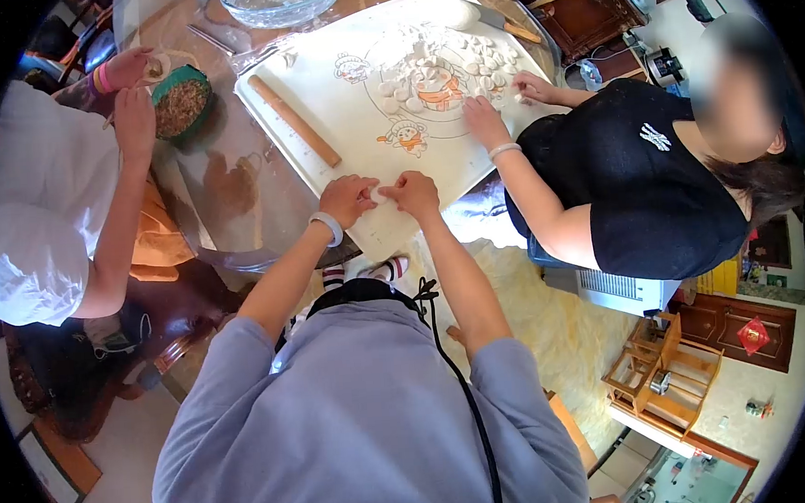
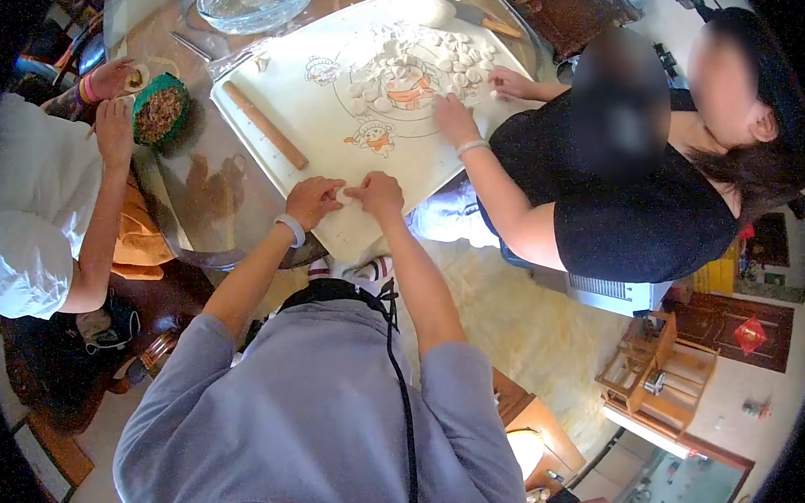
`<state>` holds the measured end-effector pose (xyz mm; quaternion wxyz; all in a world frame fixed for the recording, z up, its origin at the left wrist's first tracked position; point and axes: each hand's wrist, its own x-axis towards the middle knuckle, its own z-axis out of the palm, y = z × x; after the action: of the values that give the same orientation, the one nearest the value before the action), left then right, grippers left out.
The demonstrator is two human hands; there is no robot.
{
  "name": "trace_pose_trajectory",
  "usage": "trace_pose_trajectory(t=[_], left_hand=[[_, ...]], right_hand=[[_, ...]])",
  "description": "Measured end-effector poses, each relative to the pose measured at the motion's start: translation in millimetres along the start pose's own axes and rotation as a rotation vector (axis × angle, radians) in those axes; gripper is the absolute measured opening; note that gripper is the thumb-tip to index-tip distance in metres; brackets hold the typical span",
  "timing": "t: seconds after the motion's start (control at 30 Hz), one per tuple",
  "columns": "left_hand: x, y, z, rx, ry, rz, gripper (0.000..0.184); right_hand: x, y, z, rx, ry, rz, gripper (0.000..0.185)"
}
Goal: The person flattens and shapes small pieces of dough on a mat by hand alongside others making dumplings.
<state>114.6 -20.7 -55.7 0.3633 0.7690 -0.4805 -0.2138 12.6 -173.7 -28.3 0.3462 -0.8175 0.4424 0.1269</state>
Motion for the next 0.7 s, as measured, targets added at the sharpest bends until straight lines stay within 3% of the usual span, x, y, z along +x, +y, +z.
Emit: trace_pose_trajectory(t=[0.1,0.2,0.27,0.37,0.4,0.43,0.57,0.67,0.7], left_hand=[[2.3,4.2,-2.2,-0.008,-0.003,-0.015,0.044],[4.4,-3.6,-0.2,-0.086,-0.001,-0.040,0.044],[3.4,1.5,-2.4,-0.088,-0.018,-0.058,0.044],[4.9,12.7,-11.3,-0.029,-0.157,-0.161,0.044],[-1.1,13.9,-11.8,-0.104,0.064,0.017,0.052],[-4.6,3.9,-3.4,-0.109,0.047,0.022,0.057],[-0.2,-0.3,-4.9,-0.095,-0.028,-0.039,0.074],[-1.5,1.1,-6.4,-0.163,-0.037,-0.112,0.078],[-2.5,-0.6,-5.7,-0.163,-0.016,-0.081,0.073]], right_hand=[[8.1,9.3,9.0,-0.068,0.124,-0.167,0.035],[-3.3,3.9,13.8,0.073,0.215,-0.313,0.036],[-16.7,-2.8,20.2,-0.041,0.310,-0.428,0.032],[-27.8,-10.0,13.8,-0.082,0.316,-0.579,0.026],[-31.7,-5.6,16.4,-0.066,0.302,-0.627,0.023],[-25.6,-2.3,16.2,-0.101,0.248,-0.624,0.018],[-25.5,-13.4,3.3,-0.069,0.480,-0.596,0.017],[-25.4,-0.1,2.6,-0.070,0.212,-0.626,0.016],[-17.0,9.1,6.1,0.048,0.257,-0.574,0.017]])
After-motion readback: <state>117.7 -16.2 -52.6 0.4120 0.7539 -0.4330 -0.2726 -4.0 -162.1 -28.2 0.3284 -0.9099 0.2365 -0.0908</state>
